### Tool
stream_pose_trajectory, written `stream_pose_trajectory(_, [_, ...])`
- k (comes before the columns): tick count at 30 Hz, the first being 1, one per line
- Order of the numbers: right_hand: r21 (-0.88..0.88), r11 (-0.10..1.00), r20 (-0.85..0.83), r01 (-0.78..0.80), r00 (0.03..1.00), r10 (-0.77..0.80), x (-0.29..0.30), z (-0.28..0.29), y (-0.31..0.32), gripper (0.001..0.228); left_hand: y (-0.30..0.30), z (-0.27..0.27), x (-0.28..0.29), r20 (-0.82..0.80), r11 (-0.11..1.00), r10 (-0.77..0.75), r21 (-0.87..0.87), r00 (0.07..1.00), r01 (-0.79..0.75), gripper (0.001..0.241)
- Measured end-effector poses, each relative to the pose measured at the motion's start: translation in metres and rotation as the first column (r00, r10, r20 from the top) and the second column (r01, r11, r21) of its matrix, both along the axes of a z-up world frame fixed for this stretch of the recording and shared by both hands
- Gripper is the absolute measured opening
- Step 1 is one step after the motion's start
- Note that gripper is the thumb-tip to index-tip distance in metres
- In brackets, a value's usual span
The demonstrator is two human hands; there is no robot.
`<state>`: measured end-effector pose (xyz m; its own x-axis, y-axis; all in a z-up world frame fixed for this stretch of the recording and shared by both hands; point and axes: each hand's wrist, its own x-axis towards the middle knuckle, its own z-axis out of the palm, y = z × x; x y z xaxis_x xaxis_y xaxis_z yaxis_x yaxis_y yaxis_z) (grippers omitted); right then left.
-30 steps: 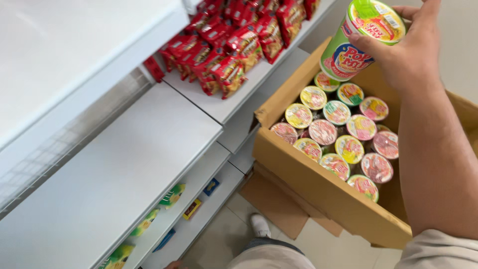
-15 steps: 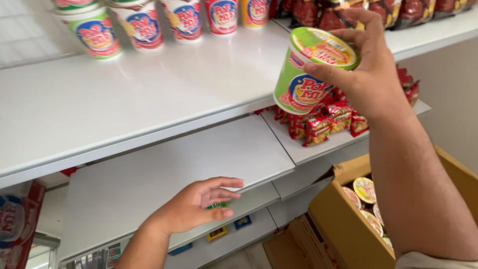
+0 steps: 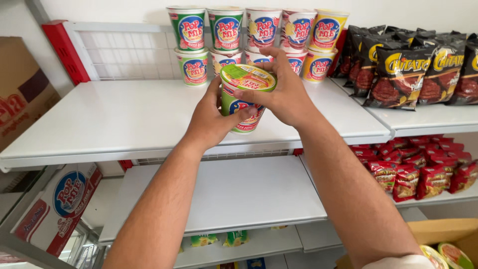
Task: The person takes noodle cups one by one from a cardboard box on the floor and places them onto a white shelf, arranging them into stacks.
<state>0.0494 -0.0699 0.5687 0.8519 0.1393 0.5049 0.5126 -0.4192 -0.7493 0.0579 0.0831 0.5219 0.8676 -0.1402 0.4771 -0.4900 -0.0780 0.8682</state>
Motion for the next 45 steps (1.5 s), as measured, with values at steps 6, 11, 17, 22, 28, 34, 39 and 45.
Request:
stream_pose_trajectory(6, [0.175, 0.92, 0.177, -0.352, 0.93, 0.322, 0.049, -0.042, -0.007, 0.081, 0.008, -0.008, 0.032, 0.103, 0.996, -0.023, -0.086, 0.994, 0.032, 0.1])
stream_pose_trajectory(11, [0.364, 0.813, 0.053, -0.455, 0.882, 0.469, 0.068, -0.071, -0.012, 0.066, 0.004, 0.002, 0.03, 0.063, 0.998, 0.0, -0.069, 0.998, 0.004, 0.092])
stream_pose_trajectory(17, [0.386, 0.826, 0.026, -0.411, 0.9, 0.435, 0.064, -0.07, -0.006, 0.064, 0.002, 0.005, 0.041, 0.09, 0.997, -0.003, -0.071, 0.996, 0.01, 0.085])
stream_pose_trajectory(22, [0.384, 0.832, 0.047, -0.401, 0.908, 0.416, 0.052, -0.062, -0.001, 0.066, 0.004, 0.0, 0.05, 0.017, 0.992, 0.044, -0.12, 0.999, -0.042, 0.074])
stream_pose_trajectory(28, [0.364, 0.847, 0.066, -0.387, 0.918, 0.391, 0.043, -0.057, 0.006, 0.074, 0.0, 0.015, 0.033, -0.072, 0.945, -0.037, -0.328, 0.997, 0.011, 0.082])
stream_pose_trajectory(34, [0.296, 0.9, 0.075, -0.32, 0.947, 0.312, 0.034, -0.052, 0.017, 0.087, -0.002, 0.024, 0.014, -0.107, 0.966, -0.012, -0.258, 0.994, -0.016, 0.082])
stream_pose_trajectory(39, [0.321, 0.896, 0.065, -0.308, 0.951, 0.303, 0.039, -0.053, 0.016, 0.088, -0.001, 0.024, 0.008, -0.065, 0.976, -0.029, -0.216, 0.997, 0.014, 0.088])
stream_pose_trajectory(45, [0.554, 0.753, 0.014, -0.355, 0.908, 0.418, 0.062, -0.068, 0.014, 0.08, 0.008, 0.0, 0.036, 0.004, 0.987, 0.057, -0.151, 0.998, -0.056, 0.084])
